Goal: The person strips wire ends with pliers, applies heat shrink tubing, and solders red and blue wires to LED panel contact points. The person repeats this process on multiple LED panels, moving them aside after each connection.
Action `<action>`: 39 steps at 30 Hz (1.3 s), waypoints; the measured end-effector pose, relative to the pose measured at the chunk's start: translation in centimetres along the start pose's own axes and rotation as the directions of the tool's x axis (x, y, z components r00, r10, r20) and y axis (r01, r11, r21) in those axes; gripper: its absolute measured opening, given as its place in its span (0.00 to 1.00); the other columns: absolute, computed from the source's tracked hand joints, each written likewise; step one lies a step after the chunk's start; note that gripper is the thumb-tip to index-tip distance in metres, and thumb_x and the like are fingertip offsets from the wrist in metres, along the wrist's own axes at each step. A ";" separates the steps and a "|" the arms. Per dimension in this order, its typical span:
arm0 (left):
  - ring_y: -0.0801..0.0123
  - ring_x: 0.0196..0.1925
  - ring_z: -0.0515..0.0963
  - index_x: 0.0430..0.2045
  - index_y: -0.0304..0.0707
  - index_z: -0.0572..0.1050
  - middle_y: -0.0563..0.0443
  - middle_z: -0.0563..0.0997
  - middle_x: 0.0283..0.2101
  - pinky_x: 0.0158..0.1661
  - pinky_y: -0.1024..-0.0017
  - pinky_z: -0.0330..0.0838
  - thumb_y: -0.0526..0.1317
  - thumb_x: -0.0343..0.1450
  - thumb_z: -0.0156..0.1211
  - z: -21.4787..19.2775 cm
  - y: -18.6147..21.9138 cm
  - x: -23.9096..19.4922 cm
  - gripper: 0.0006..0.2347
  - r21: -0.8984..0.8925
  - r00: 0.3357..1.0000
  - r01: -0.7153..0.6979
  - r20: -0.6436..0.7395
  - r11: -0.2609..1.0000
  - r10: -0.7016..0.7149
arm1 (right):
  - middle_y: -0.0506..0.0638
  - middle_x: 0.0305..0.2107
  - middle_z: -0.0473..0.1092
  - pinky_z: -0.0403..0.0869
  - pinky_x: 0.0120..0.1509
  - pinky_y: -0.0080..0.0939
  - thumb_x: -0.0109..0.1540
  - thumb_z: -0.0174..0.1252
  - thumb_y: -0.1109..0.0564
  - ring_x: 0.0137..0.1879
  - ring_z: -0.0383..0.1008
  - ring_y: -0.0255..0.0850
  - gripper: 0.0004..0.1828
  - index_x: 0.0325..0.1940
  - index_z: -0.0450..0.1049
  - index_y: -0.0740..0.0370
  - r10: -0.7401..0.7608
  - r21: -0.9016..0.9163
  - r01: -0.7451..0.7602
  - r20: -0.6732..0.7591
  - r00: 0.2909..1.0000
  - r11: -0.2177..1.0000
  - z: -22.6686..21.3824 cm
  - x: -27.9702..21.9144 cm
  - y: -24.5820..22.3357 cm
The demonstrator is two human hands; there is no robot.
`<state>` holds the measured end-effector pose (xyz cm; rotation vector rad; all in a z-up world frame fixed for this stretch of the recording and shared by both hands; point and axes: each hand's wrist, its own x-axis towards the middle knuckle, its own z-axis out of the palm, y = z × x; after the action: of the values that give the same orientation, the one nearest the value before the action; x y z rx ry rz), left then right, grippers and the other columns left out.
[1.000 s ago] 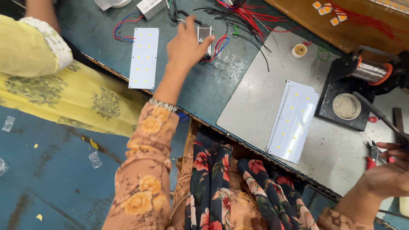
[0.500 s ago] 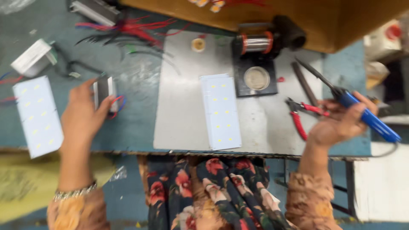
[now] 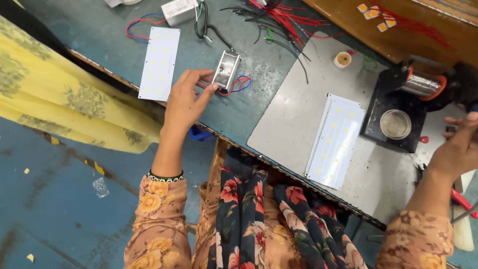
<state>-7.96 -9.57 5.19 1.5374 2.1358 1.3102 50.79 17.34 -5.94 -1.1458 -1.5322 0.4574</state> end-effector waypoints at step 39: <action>0.60 0.45 0.84 0.41 0.42 0.76 0.53 0.84 0.36 0.56 0.56 0.67 0.36 0.74 0.57 5.9 10.0 -5.3 0.05 0.000 0.933 -0.347 0.106 0.938 0.345 | 0.52 0.38 0.72 0.71 0.35 0.31 0.71 0.58 0.60 0.37 0.78 0.36 0.09 0.49 0.79 0.70 0.039 0.477 -0.287 0.464 0.885 0.831 16.3 -14.6 -29.6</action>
<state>4.58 -10.24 7.55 2.0136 1.8767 1.2752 22.54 -3.76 4.56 -0.7562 -1.5334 1.2563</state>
